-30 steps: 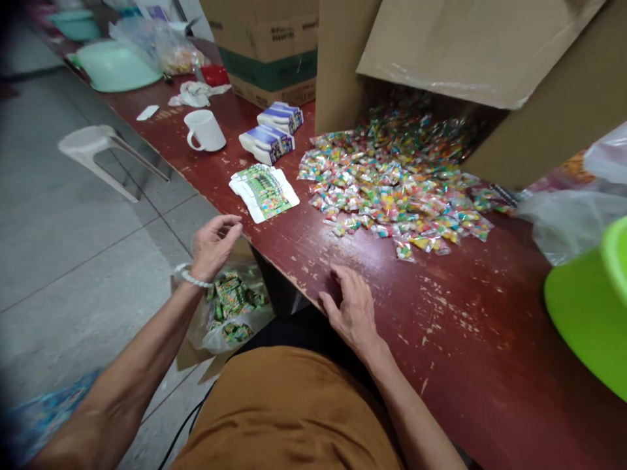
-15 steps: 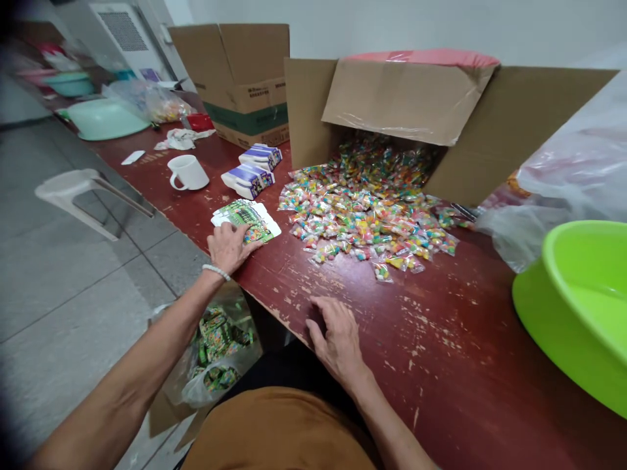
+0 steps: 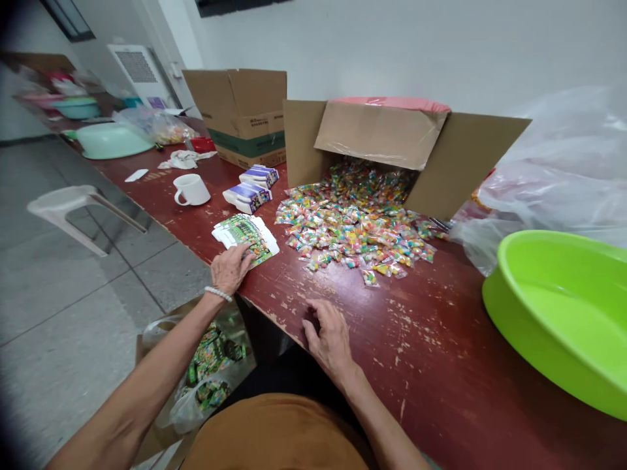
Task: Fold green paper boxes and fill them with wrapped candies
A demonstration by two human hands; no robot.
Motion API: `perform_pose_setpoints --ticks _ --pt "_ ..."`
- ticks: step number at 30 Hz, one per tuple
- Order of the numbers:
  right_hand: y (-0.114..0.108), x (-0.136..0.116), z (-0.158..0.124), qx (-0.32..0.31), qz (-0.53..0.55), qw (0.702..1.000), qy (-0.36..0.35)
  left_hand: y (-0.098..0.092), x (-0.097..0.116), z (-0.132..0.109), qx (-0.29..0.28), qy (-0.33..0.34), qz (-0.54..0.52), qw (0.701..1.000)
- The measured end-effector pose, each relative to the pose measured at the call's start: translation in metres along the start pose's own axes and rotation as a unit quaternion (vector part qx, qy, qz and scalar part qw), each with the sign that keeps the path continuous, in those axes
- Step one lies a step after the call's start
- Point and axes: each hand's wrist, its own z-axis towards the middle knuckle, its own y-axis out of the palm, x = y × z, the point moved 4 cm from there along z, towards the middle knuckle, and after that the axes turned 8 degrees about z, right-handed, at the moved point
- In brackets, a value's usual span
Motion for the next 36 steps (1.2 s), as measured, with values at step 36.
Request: perform_pose_setpoints --ticks 36 --pt "-0.015 0.013 0.042 0.118 0.179 0.956 0.200 -0.025 0.056 -0.065 -0.179 -0.187 -0.692 0.674"
